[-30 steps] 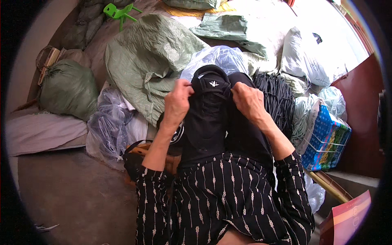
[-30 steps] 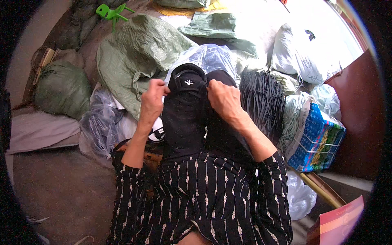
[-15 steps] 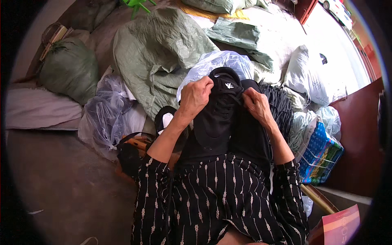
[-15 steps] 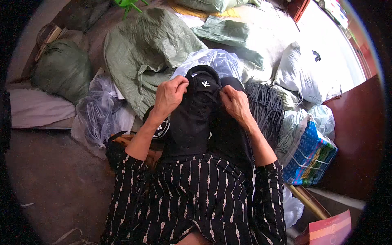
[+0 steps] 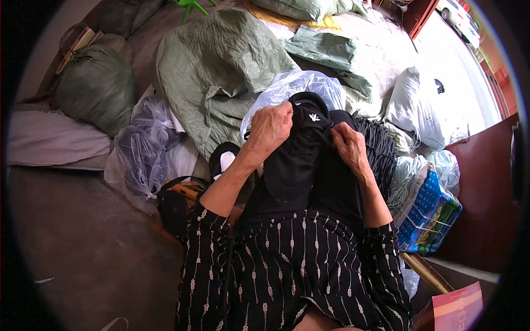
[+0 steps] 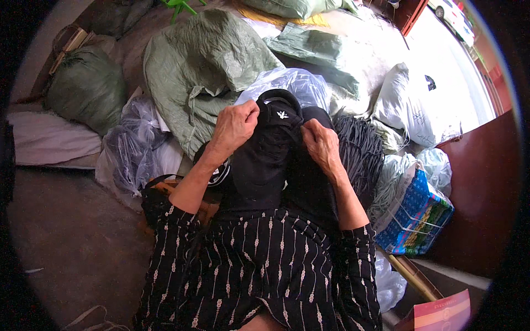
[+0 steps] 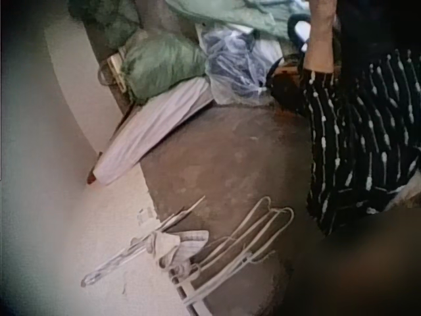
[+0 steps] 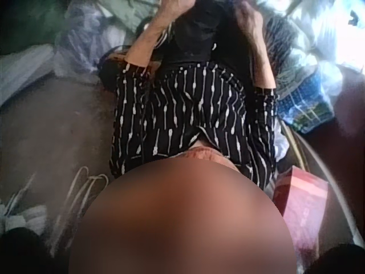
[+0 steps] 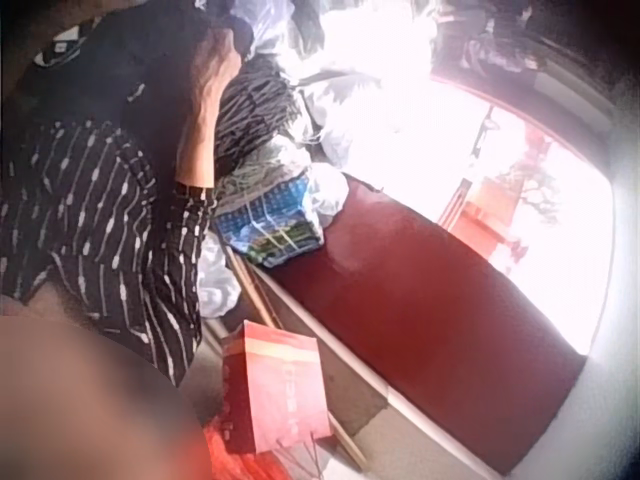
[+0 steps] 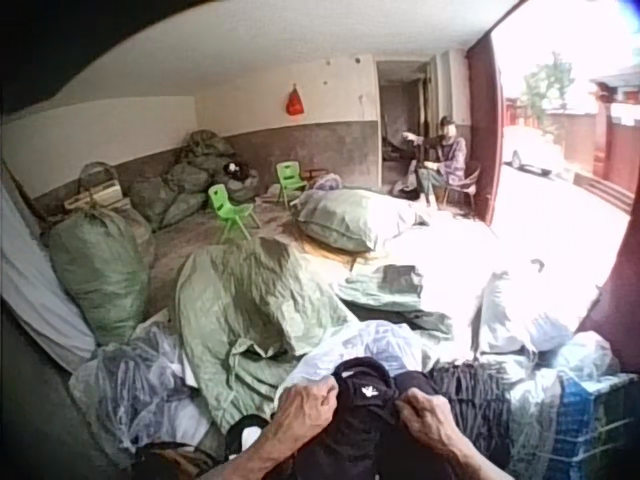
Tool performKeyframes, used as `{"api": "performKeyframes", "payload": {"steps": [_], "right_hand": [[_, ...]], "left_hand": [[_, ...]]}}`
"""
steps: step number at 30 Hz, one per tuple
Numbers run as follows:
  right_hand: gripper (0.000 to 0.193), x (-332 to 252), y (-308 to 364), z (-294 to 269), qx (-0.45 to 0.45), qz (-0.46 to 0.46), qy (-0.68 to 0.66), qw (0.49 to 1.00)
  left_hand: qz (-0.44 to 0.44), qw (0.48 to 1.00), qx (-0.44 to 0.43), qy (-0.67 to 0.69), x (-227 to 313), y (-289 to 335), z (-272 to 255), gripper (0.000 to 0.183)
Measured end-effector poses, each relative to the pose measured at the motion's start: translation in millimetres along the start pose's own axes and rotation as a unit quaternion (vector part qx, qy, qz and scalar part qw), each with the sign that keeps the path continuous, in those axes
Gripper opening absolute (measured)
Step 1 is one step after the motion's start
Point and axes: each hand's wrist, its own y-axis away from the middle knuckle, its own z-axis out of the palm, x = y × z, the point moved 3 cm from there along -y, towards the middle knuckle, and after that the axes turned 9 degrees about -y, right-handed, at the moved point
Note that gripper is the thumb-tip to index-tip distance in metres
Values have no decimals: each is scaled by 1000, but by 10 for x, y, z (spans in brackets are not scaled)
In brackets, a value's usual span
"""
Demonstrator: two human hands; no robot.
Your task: Insert and thread laces into a black shoe.
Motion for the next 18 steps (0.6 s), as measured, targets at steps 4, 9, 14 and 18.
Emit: {"api": "performKeyframes", "payload": {"steps": [4, 9, 14, 18], "right_hand": [[14, 24, 1, 7, 17, 4, 14, 1000], [13, -63, -10, -35, -8, 26, -5, 1000], [9, -447, -142, -226, 98, -98, 76, 987], [13, -598, -361, 19, 18, -145, -52, 988]], "left_hand": [[47, 997, -55, -33, 74, -19, 25, 13], [-11, 999, -20, -28, -29, -71, -10, 11], [-25, 998, -27, 57, -104, 85, 2, 9], [-22, 995, -30, 98, -60, 156, 83, 9]]}}
